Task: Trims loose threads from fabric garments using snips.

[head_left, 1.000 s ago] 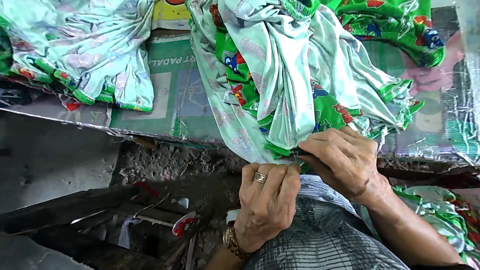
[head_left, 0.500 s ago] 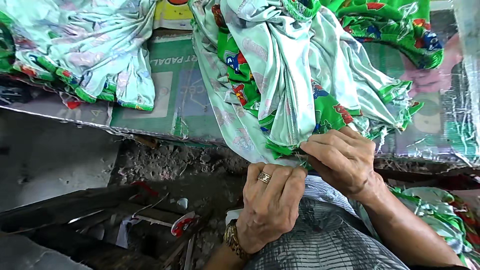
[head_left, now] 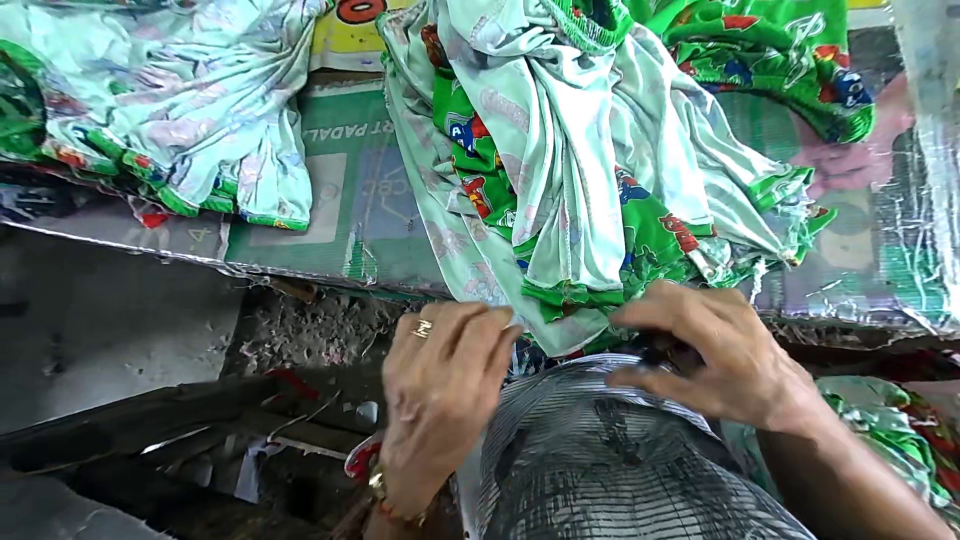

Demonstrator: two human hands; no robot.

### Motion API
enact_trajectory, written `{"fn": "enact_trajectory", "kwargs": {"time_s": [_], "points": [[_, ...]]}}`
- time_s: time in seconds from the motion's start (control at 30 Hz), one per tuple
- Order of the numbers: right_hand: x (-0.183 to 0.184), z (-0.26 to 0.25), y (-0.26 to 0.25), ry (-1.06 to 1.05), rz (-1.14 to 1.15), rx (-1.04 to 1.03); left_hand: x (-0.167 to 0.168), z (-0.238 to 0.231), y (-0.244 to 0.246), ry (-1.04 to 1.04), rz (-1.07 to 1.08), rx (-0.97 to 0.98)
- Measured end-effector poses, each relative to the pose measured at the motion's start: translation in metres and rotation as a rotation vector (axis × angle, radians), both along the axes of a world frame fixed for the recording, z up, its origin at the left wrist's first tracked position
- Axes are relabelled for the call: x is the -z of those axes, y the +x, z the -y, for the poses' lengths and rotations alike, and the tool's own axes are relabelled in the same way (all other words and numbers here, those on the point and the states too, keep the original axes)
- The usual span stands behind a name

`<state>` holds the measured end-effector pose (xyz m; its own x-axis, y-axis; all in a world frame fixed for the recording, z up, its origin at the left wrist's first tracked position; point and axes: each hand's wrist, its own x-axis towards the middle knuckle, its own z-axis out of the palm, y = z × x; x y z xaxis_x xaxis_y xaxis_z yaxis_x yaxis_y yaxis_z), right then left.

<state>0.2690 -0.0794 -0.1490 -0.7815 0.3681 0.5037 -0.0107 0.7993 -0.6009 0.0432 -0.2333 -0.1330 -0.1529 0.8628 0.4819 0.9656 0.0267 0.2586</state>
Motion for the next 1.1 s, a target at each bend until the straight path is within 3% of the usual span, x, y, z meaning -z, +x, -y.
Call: {"fn": "enact_trajectory", "kwargs": {"time_s": [0.1,0.2,0.3,0.4,0.53,0.63,0.73,0.9,1.1], "points": [[0.005,-0.005,-0.025,0.200,0.034,0.209,0.016,-0.033,0.016,0.157,-0.079,0.069],[0.004,-0.012,-0.028,0.073,0.002,0.162,0.020,-0.051,0.014,0.244,0.053,0.187],[-0.007,-0.024,-0.023,-0.309,-0.130,-0.002,0.006,-0.061,0.007,0.195,0.559,0.403],[-0.014,-0.030,-0.022,-0.550,-0.181,-0.002,-0.001,-0.072,0.003,0.129,1.138,0.553],[-0.015,-0.033,-0.024,-0.665,-0.228,-0.057,-0.008,-0.080,0.005,0.067,1.478,0.492],[-0.014,-0.033,-0.025,-0.546,-0.202,0.023,-0.011,-0.081,0.007,0.068,1.423,0.507],[-0.016,-0.029,-0.026,-0.346,-0.210,0.144,-0.015,-0.078,0.016,0.106,1.184,0.481],[-0.022,-0.020,-0.033,-0.240,-0.311,0.093,-0.018,-0.078,0.030,0.186,0.867,0.466],[-0.022,-0.024,-0.029,-0.340,-0.331,0.110,-0.018,-0.077,0.033,0.177,0.987,0.396]]}}
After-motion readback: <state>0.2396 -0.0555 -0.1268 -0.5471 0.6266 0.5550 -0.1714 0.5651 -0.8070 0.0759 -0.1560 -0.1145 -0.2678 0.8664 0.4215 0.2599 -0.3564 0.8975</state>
